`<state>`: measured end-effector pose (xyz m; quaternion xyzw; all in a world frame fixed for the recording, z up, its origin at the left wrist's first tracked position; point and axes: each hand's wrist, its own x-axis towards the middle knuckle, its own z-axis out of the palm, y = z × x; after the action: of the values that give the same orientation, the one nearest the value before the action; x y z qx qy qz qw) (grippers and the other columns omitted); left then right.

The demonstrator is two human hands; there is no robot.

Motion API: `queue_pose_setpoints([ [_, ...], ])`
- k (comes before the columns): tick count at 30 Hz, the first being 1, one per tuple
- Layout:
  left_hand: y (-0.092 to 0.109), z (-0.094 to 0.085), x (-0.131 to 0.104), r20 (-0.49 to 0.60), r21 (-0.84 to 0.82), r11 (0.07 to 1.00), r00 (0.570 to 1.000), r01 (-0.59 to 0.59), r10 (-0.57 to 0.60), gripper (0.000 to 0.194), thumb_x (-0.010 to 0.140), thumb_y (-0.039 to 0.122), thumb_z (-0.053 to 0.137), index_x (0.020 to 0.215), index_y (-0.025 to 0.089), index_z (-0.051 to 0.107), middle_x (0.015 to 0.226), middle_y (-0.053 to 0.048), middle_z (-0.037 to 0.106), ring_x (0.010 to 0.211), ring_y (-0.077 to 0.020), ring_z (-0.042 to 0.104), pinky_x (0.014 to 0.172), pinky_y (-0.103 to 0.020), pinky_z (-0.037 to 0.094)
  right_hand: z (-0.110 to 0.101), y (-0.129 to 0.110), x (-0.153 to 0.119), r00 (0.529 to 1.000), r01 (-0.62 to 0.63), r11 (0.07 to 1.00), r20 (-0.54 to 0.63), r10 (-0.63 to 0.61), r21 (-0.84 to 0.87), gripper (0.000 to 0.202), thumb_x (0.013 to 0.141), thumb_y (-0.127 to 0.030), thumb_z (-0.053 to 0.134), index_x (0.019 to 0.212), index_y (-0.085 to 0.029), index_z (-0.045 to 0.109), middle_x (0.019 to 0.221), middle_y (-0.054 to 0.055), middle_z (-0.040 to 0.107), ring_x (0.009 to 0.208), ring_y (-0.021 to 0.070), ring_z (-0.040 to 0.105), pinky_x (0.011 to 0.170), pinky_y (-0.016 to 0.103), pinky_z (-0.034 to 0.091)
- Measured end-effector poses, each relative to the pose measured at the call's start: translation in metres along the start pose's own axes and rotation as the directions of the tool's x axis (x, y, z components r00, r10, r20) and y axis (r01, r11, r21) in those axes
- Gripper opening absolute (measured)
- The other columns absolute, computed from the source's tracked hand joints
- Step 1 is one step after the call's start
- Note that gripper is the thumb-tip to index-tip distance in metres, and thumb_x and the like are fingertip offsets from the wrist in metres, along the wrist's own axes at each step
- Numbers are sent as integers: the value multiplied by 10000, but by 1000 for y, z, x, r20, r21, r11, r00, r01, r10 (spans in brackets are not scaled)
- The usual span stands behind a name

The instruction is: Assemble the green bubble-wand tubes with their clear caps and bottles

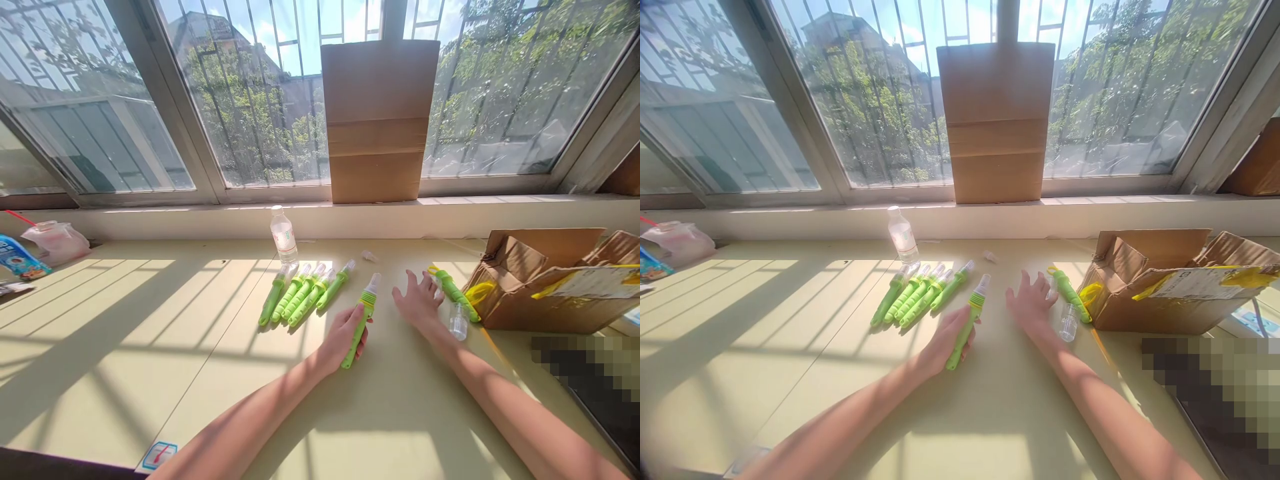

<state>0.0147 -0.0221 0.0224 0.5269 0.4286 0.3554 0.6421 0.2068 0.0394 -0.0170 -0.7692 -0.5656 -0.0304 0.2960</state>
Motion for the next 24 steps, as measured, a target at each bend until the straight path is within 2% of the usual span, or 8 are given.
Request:
queue_pose_setpoints([
  [4, -1, 0, 0, 2, 6, 1000, 1000, -13, 13, 534, 787, 687, 439, 834, 162, 524, 519, 42, 461, 345, -71, 388, 318, -193, 303, 0, -6, -7, 989, 142, 988, -34, -144, -66, 421, 829, -352, 444, 1215, -218, 547, 1343, 190, 397, 1193, 361, 387, 871, 490, 341],
  [7, -2, 0, 0, 2, 11, 1000, 1000, -23, 23, 534, 797, 681, 430, 849, 158, 523, 521, 41, 459, 352, -71, 393, 324, -191, 292, -3, -7, -8, 979, 200, 968, -1, -202, -150, 388, 823, -266, 443, 1179, -201, 583, 1323, 175, 433, 1214, 336, 375, 927, 469, 307],
  [9, -2, -1, 0, 13, 13, 1000, 1000, -28, 28, 532, 804, 676, 426, 861, 155, 523, 528, 36, 462, 360, -72, 396, 328, -192, 284, -4, -4, -6, 975, 222, 955, 67, -213, -199, 393, 803, -218, 445, 1166, -191, 594, 1305, 170, 455, 1226, 329, 362, 964, 479, 272],
  [11, -3, -1, 0, 18, 14, 1000, 1000, -26, 25, 530, 808, 671, 428, 867, 153, 524, 533, 31, 465, 365, -74, 398, 332, -197, 283, -6, -1, -3, 968, 237, 947, 136, -211, -217, 406, 793, -184, 438, 1169, -185, 592, 1291, 172, 467, 1223, 328, 355, 934, 466, 304],
  [16, -2, -1, -1, 15, 19, 1000, 1000, -12, 11, 521, 812, 660, 438, 872, 153, 538, 540, 21, 472, 377, -80, 410, 348, -205, 287, -11, 1, 2, 977, 149, 969, 179, -114, -196, 411, 814, -178, 413, 1197, -169, 562, 1170, 184, 538, 1101, 338, 430, 795, 419, 378],
  [19, -1, -1, -1, 6, 25, 1000, 1000, 0, 0, 526, 798, 673, 440, 866, 160, 537, 536, 27, 470, 366, -78, 403, 339, -205, 288, -12, -1, 2, 973, 116, 985, 214, -86, -131, 428, 818, -195, 413, 1224, -156, 542, 1047, 171, 589, 994, 309, 502, 731, 380, 400],
  [21, 0, 0, -1, 0, 31, 999, 1000, 9, -9, 529, 792, 684, 431, 858, 168, 529, 533, 34, 469, 355, -77, 395, 328, -203, 292, -13, -3, 3, 972, 84, 996, 224, -73, -39, 481, 840, -241, 397, 1309, -161, 463, 1017, 146, 607, 920, 269, 548, 696, 345, 412],
  [24, 1, 0, -1, 1, 34, 999, 1000, 1, -1, 519, 801, 679, 417, 848, 172, 518, 529, 40, 462, 356, -81, 398, 323, -200, 298, -15, -8, 5, 981, 0, 977, 187, -41, 211, 491, 882, -335, 342, 1355, -217, 399, 914, 70, 632, 803, 206, 585, 665, 307, 425],
])
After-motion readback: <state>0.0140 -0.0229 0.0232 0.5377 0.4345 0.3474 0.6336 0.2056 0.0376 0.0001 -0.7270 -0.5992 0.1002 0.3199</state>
